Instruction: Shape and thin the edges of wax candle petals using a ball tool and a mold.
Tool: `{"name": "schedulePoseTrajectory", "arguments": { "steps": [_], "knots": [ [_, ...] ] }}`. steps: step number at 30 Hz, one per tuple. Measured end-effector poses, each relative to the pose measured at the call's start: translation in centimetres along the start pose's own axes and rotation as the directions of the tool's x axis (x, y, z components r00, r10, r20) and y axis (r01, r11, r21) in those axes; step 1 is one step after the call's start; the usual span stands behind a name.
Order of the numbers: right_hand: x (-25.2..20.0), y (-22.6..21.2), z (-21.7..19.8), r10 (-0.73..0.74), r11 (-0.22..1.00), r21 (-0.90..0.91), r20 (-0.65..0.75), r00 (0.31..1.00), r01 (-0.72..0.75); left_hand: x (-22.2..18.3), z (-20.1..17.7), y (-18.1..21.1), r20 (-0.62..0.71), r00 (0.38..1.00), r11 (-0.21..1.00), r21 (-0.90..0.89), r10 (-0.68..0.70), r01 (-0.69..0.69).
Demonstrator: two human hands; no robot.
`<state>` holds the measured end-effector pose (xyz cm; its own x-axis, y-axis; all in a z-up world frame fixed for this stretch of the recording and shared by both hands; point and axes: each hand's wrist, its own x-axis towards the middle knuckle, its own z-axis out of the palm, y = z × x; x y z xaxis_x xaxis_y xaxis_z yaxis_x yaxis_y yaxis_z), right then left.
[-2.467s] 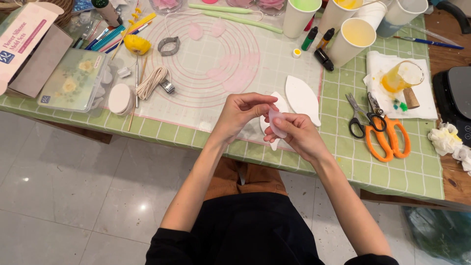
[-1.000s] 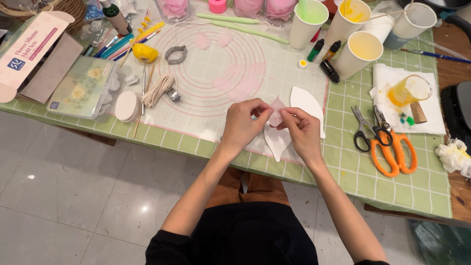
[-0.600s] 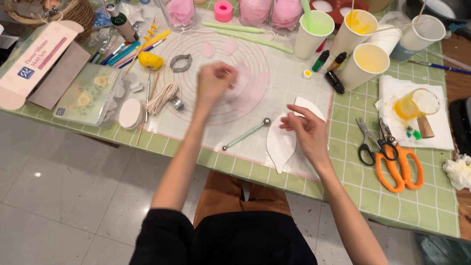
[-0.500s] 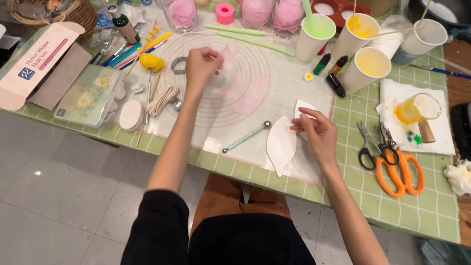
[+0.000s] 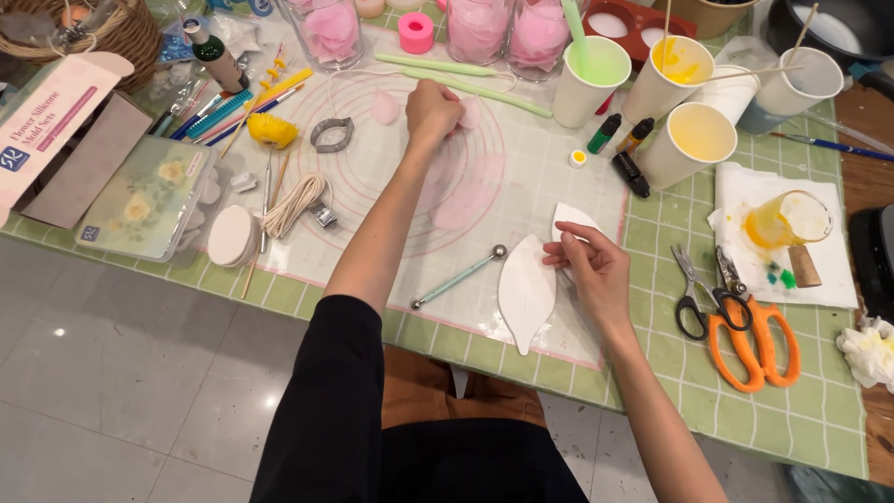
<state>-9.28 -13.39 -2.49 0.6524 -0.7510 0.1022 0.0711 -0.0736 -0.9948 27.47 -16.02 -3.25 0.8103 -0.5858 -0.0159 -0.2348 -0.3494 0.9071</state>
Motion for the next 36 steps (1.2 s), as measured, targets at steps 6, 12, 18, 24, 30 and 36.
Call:
{"name": "schedulePoseTrajectory", "arguments": {
  "steps": [6, 12, 18, 24, 30, 36],
  "knots": [
    [-0.1, 0.1, 0.0, -0.002, 1.0, 0.004, -0.002, 1.0, 0.002, 0.6, 0.7, -0.8, -0.061, 0.982, 0.978, 0.122, 0.176, -0.168],
    [-0.2, 0.0, -0.1, -0.021, 1.0, 0.017, -0.001, 1.0, 0.021, -1.6, -2.5, -0.4, -0.218, 0.799, 0.813, 0.328, 0.561, -0.481],
    [-0.3, 0.0, -0.3, -0.059, 0.997, 0.042, -0.024, 0.998, 0.06, -6.4, -4.9, 0.6, 0.313, 0.847, 0.814, 0.273, 0.429, -0.513],
    [-0.3, 0.4, -0.9, -0.066, 0.998, 0.012, -0.051, 0.997, 0.066, -7.8, -4.0, -0.1, 0.358, 0.747, 0.614, 0.425, 0.56, -0.665],
    [-0.2, 0.4, -0.9, -0.065, 0.998, 0.006, -0.034, 0.997, 0.065, -8.3, -3.6, -0.5, 0.361, 0.777, 0.63, 0.454, 0.516, -0.63],
    [0.0, 1.0, -1.1, -0.067, 0.997, 0.028, -0.021, 0.998, 0.068, -9.2, -2.8, -0.1, 0.344, 0.789, 0.593, 0.524, 0.509, -0.611]
  ]
}}
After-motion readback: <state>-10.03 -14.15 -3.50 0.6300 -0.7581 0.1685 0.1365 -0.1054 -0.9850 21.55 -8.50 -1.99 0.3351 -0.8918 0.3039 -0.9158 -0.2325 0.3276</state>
